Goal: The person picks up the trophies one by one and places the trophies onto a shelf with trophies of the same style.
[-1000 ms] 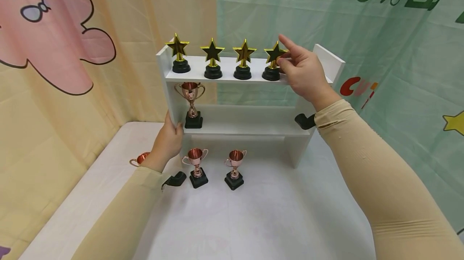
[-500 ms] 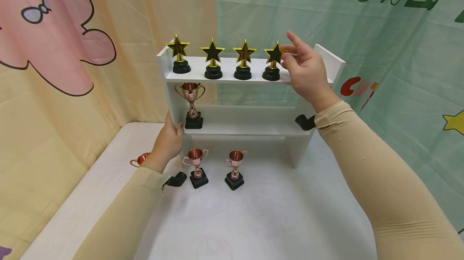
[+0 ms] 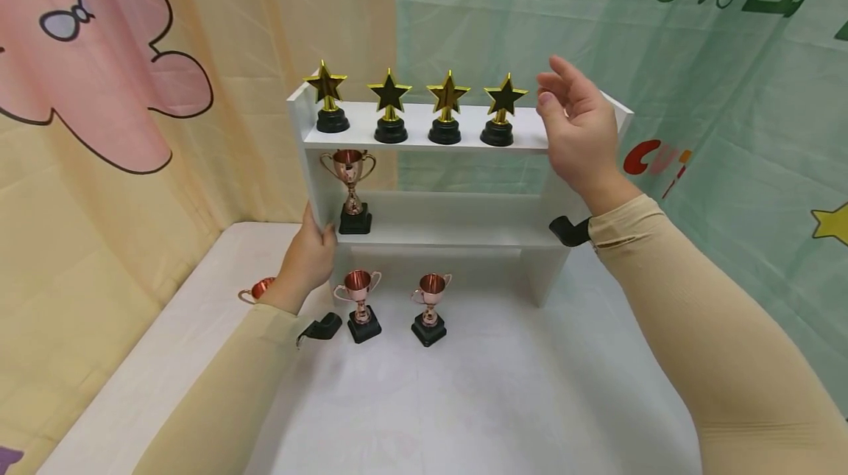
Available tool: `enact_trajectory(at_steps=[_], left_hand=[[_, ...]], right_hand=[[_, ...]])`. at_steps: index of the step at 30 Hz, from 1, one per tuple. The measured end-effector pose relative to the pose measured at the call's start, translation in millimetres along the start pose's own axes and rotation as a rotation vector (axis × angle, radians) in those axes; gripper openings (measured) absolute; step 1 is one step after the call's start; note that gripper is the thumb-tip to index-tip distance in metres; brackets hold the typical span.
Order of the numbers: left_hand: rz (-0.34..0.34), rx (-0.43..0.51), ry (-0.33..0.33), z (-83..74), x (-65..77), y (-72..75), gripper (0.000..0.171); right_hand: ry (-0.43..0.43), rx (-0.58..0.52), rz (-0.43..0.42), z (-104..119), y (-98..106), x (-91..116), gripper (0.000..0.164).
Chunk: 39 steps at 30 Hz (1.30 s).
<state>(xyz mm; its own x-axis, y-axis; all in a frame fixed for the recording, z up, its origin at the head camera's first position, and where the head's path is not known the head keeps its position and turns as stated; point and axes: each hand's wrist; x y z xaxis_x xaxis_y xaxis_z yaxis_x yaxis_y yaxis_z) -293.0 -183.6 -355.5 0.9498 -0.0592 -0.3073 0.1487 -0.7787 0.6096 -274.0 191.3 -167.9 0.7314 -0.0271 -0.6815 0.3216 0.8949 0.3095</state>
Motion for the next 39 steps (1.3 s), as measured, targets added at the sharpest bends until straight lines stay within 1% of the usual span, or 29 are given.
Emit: enact_trajectory(at_steps=[5,11,14,18,21,26,33,39], left_hand=[[-0.004,-0.006,-0.009,1.1,0.1,0.4,0.066],[-0.017,-0.025,-0.024,3.4,-0.1,0.5,0.066],[-0.015,-0.023,-0.025,3.6,-0.1,0.4,0.066],[-0.012,-0.02,-0.026,4.1,-0.9,0.1,0.065],[-0.013,-0.018,-0.023,3.9,-1.0,0.0,0.065],[-0.011,-0.016,-0.023,3.8,-0.3,-0.3,0.065],[-0.013,-0.022,-0.024,3.1,-1.0,-0.4,0.065],[-0.005,-0.021,-0.018,1.4,-0.7,0.1,0.065]], right_hand=[[0.033,0.011,-0.035,-1,9,14,0.046],[0.031,0.031,-0.037,-7,17,32,0.045],[0.045,0.015,-0.043,-11,19,40,0.045],[0.079,-0.033,-0.047,-14,22,49,0.044],[0.102,-0.038,-0.044,-16,23,55,0.043],[0.132,0.016,-0.033,-19,26,66,0.043],[0.21,0.104,0.0,-29,29,81,0.042],[0.282,0.278,0.012,-40,32,94,0.042]])
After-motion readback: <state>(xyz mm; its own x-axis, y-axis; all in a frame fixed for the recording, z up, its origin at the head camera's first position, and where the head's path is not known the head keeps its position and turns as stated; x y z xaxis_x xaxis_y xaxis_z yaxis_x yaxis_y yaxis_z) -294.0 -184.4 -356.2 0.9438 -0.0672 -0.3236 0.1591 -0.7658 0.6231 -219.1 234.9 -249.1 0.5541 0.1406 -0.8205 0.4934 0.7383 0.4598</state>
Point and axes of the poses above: each hand's wrist, its own x-axis away from the middle knuckle, its own y-axis out of the back of the hand, z = x × y, and after that the axes turned 3 degrees about z, right-handed
